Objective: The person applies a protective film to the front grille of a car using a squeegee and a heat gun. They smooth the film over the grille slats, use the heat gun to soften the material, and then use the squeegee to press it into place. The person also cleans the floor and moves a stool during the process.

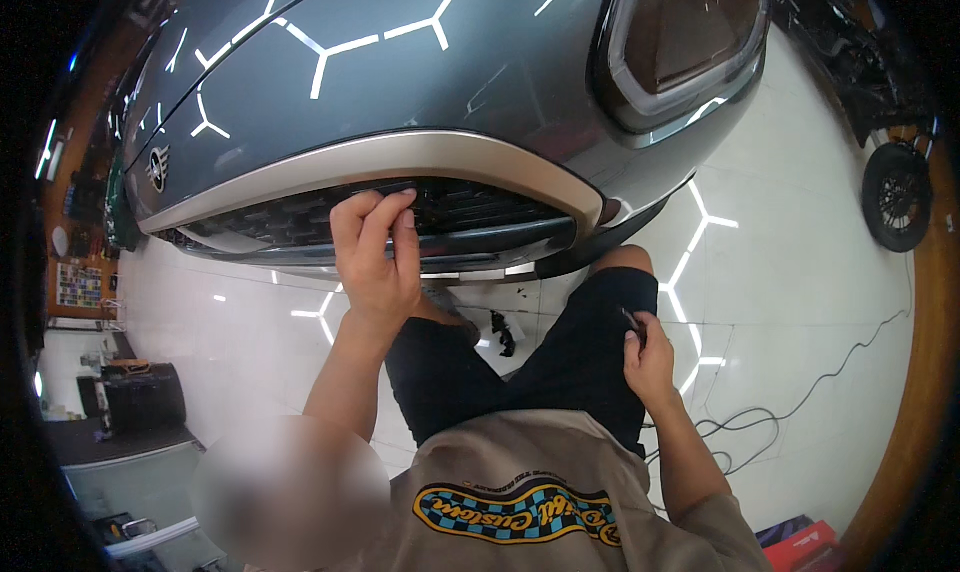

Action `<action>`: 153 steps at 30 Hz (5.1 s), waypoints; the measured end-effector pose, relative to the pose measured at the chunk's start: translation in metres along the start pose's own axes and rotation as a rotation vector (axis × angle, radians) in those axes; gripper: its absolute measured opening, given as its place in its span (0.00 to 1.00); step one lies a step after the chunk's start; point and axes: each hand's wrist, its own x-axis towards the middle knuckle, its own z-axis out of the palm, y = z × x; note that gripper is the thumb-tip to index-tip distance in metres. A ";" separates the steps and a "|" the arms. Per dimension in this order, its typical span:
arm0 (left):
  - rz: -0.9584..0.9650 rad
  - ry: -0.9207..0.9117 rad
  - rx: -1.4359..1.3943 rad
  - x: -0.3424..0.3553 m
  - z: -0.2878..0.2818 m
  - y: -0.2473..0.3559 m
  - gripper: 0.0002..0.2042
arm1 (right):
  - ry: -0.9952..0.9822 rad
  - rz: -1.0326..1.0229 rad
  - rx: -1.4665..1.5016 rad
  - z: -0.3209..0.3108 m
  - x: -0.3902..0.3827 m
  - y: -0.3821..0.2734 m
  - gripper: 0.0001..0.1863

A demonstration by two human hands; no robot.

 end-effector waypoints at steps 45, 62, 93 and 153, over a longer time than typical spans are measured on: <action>-0.192 0.032 -0.142 0.002 0.007 0.018 0.06 | -0.267 -0.164 0.702 0.002 0.033 -0.147 0.17; -0.520 0.107 -0.375 -0.019 0.010 0.031 0.09 | -0.292 -0.283 0.612 -0.008 0.058 -0.193 0.18; -1.140 0.059 -1.849 -0.025 0.020 0.035 0.14 | -0.057 -0.634 -0.033 -0.019 0.080 -0.223 0.24; -0.436 -0.194 -0.456 -0.020 -0.007 0.015 0.16 | 0.123 -0.504 0.275 0.096 0.063 -0.235 0.17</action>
